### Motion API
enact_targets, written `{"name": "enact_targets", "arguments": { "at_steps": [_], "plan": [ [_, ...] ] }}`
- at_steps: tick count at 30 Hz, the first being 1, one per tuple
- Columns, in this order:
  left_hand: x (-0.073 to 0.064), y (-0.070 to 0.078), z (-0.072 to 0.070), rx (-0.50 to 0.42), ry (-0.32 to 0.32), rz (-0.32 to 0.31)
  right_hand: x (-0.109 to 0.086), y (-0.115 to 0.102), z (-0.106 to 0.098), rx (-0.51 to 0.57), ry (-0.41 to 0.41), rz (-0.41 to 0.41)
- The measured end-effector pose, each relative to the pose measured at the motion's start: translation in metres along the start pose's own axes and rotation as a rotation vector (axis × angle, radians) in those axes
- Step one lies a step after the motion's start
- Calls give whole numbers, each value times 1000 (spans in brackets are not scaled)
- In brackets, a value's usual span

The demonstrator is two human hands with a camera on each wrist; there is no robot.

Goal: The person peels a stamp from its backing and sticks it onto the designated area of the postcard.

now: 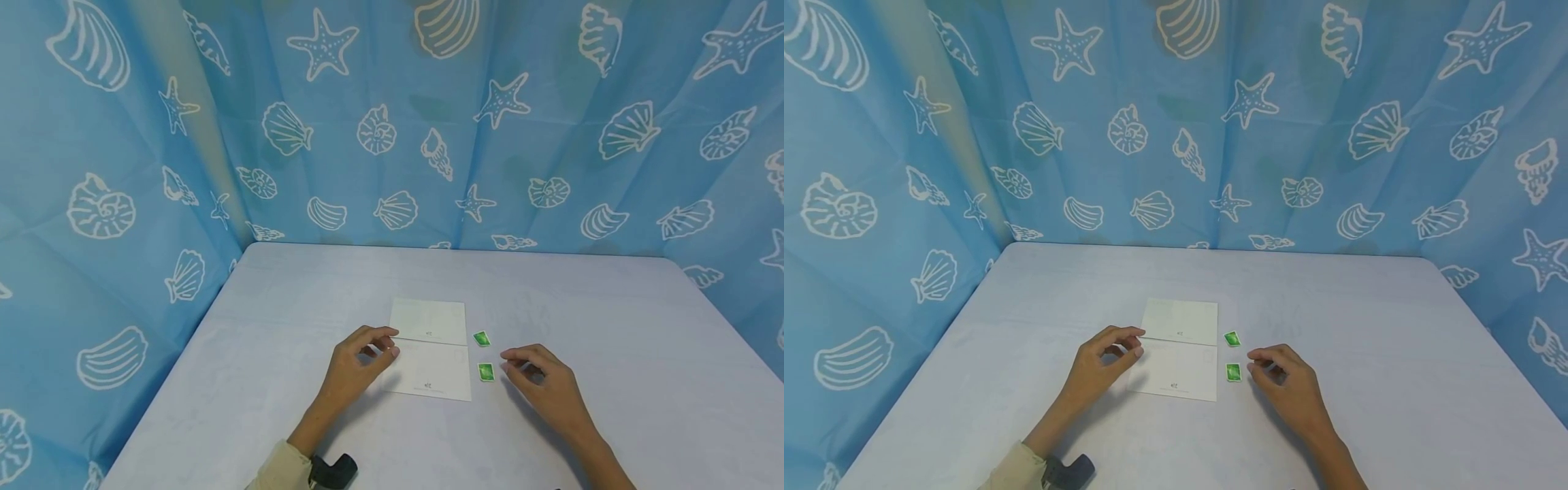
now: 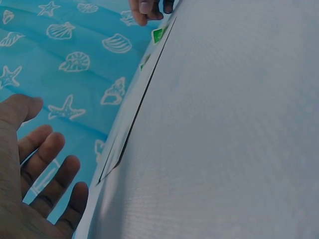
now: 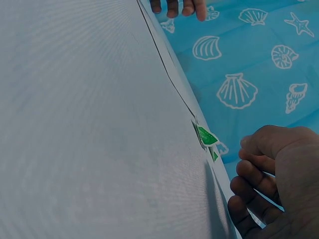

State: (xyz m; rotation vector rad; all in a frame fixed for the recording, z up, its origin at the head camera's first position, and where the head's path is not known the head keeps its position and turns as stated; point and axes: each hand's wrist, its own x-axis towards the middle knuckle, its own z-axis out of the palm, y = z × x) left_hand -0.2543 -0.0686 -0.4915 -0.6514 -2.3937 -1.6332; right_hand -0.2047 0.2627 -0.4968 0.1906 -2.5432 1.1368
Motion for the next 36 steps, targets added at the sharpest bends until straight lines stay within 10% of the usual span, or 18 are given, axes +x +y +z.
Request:
{"name": "enact_targets", "arguments": {
  "at_steps": [36],
  "plan": [
    [0, -1, 1, 5, -13, -4, -1, -1, 2, -10, -10, -22]
  ]
}}
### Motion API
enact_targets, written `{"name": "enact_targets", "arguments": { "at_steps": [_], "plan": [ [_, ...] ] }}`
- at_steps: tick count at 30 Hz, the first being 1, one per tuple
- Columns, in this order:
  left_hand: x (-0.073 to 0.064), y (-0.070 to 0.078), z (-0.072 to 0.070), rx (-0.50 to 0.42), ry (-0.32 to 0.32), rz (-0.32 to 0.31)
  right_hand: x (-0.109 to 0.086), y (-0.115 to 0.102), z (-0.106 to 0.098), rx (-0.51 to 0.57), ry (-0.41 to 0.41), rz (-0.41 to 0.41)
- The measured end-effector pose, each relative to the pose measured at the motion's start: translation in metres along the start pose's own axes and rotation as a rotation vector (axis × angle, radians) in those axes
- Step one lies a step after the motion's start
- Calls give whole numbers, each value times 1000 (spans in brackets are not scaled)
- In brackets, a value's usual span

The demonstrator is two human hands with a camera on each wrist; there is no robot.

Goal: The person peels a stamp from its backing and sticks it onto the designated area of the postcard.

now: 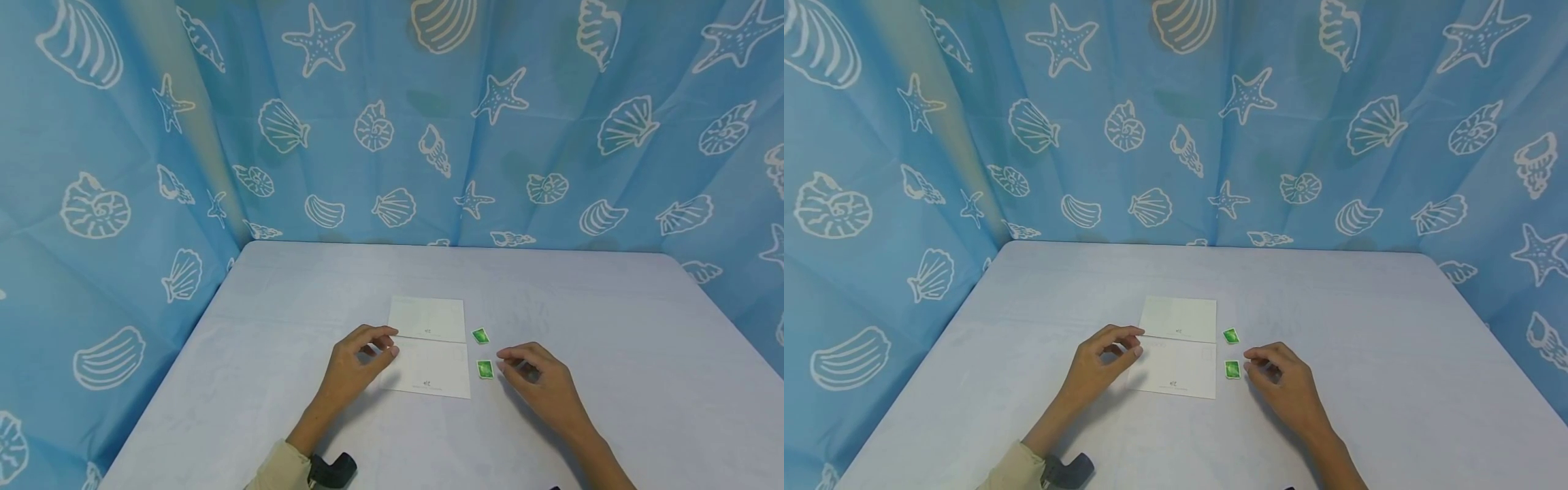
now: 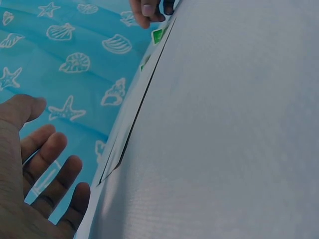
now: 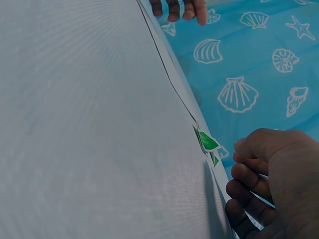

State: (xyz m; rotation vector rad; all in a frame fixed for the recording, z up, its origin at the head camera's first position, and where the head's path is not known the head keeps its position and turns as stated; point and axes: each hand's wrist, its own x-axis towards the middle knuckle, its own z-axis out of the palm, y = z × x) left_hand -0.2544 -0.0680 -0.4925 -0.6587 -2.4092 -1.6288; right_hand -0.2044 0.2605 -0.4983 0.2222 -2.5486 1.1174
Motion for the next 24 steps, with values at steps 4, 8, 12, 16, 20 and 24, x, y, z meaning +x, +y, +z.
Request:
{"name": "enact_targets", "arguments": {
  "at_steps": [4, 8, 12, 16, 20, 24],
  "plan": [
    [0, -1, 0, 3, -1, 5, 0, -1, 1, 0, 6, -12],
    [0, 0, 1, 0, -3, 7, 0, -2, 0, 6, 4, -13],
    [0, 0, 1, 2, -4, 5, 0, -4, 0, 7, -1, -13],
    [0, 0, 1, 2, -7, 0, 0, -3, 1, -5, -4, -11],
    [0, 0, 1, 1, -6, 3, 0, -2, 2, -13, -5, -18],
    [0, 0, 1, 6, -7, 8, 1, 0, 2, -13, -12, -36]
  ]
}}
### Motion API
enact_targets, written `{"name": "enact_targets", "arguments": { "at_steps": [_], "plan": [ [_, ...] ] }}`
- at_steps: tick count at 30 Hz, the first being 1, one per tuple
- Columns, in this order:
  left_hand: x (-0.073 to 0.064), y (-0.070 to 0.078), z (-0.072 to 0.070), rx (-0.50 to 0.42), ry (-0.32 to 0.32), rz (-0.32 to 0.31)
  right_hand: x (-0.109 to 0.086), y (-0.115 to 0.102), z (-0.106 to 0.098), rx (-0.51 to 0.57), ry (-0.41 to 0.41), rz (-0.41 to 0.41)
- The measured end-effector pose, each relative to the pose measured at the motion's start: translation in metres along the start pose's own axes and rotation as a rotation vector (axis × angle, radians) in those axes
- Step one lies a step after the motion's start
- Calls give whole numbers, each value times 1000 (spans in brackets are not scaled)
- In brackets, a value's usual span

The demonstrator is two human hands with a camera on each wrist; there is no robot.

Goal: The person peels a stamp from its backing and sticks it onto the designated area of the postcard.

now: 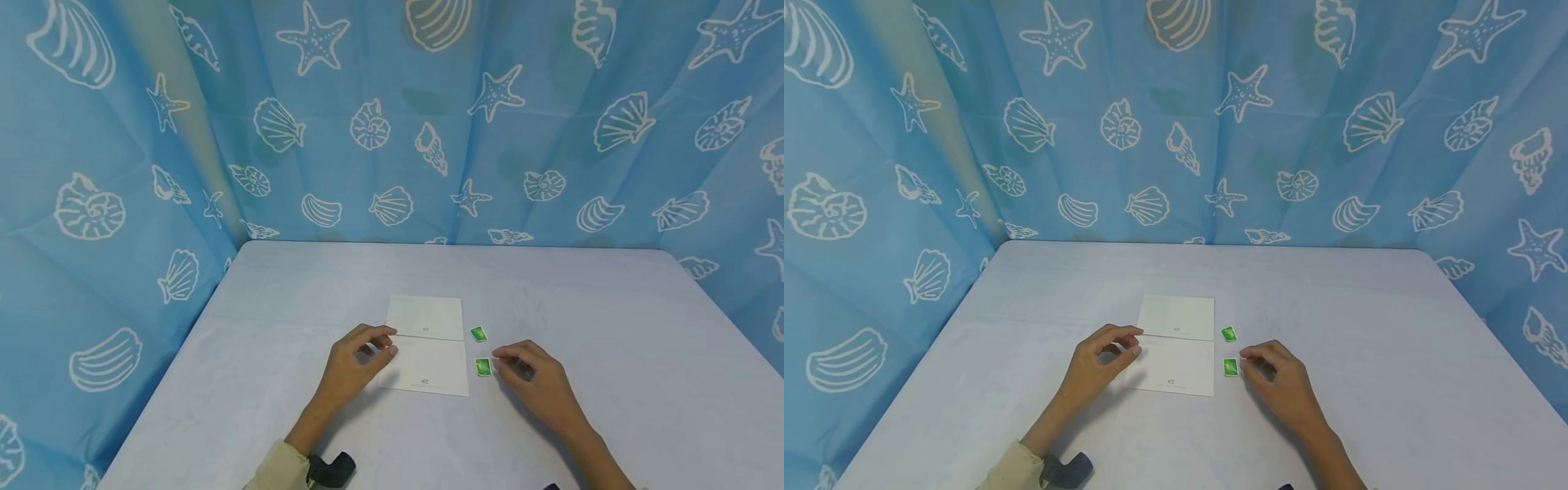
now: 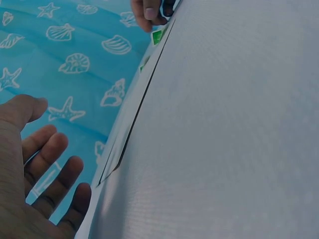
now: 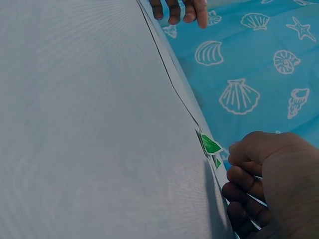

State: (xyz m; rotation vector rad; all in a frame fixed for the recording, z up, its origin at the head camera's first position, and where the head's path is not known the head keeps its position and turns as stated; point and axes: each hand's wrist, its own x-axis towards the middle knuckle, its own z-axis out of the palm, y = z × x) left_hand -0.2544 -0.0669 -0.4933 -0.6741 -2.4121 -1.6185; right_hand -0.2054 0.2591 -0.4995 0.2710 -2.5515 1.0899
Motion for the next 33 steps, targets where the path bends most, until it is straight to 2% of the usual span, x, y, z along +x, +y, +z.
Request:
{"name": "enact_targets", "arguments": {
  "at_steps": [14, 20, 29, 33],
  "plan": [
    [-1, 1, -2, 1, 1, 17, 2, -2, 3, -31, -17, -1],
    [0, 1, -2, 4, -11, -1, 2, -1, 6, -57, -22, 19],
    [0, 0, -1, 0, -8, 3, 3, -2, 7, -89, -97, 72],
    [0, 0, 0, -1, -10, -6, 4, -2, 8, -109, -99, 70]
  ]
}}
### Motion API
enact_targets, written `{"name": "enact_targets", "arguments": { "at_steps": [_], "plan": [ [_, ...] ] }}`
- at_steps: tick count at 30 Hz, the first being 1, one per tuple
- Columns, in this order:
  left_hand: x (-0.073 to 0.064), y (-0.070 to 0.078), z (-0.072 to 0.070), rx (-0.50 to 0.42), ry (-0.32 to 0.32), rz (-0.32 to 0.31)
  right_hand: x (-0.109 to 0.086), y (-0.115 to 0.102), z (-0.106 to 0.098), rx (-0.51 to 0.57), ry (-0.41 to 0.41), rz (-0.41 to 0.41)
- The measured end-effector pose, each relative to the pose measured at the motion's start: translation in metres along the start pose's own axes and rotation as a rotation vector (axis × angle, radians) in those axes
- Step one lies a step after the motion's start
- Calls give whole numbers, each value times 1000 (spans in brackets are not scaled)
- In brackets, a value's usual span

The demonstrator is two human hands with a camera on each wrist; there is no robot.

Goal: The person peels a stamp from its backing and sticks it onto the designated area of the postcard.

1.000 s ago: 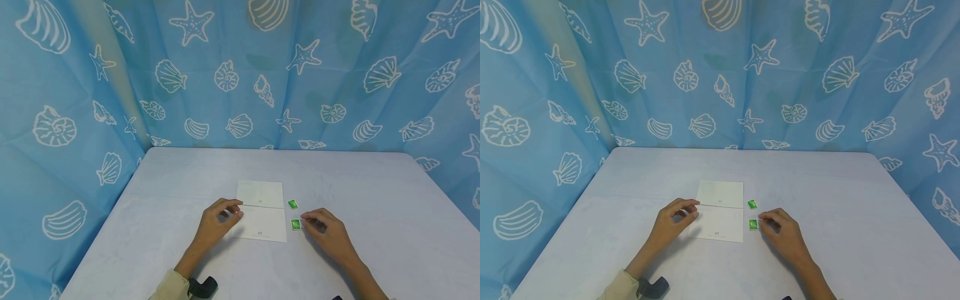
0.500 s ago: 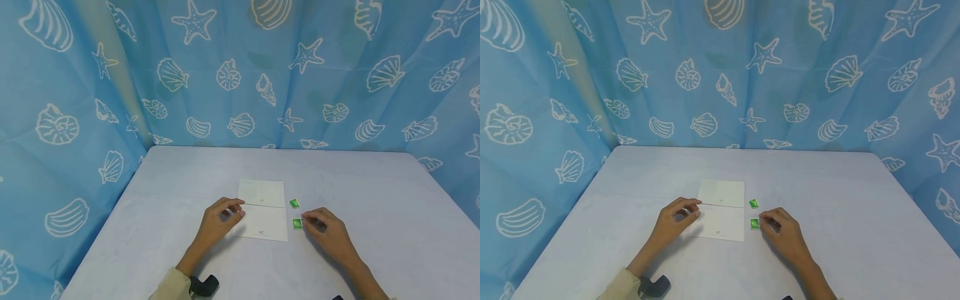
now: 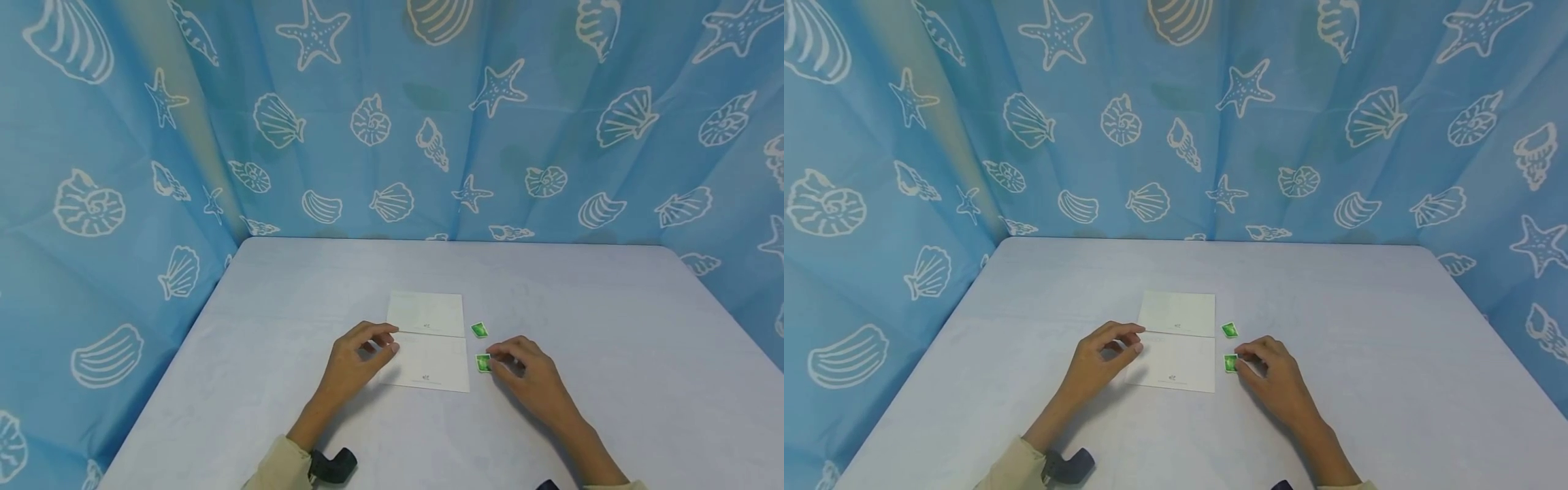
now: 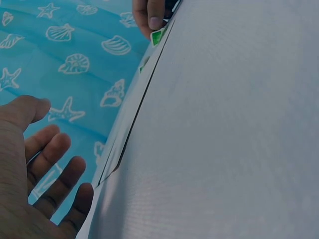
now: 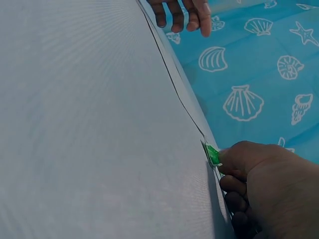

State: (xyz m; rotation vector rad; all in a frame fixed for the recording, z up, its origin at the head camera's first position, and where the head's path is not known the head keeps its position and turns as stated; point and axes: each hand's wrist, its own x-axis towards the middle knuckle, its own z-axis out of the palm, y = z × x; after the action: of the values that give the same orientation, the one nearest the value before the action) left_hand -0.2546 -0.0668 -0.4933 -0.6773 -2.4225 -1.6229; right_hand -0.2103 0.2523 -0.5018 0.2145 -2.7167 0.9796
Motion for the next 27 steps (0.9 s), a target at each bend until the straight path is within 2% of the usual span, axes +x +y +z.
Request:
{"name": "enact_targets", "arguments": {
  "at_steps": [9, 18, 27],
  "plan": [
    [0, 0, 0, -3, 2, 4, 0, 1, 1, -8, 41, -8],
    [0, 1, 0, -3, 1, -6, -1, 1, -3, 89, 91, -19],
    [0, 4, 0, -23, 4, 2, -2, -2, -5, 119, 119, -5]
  ]
}}
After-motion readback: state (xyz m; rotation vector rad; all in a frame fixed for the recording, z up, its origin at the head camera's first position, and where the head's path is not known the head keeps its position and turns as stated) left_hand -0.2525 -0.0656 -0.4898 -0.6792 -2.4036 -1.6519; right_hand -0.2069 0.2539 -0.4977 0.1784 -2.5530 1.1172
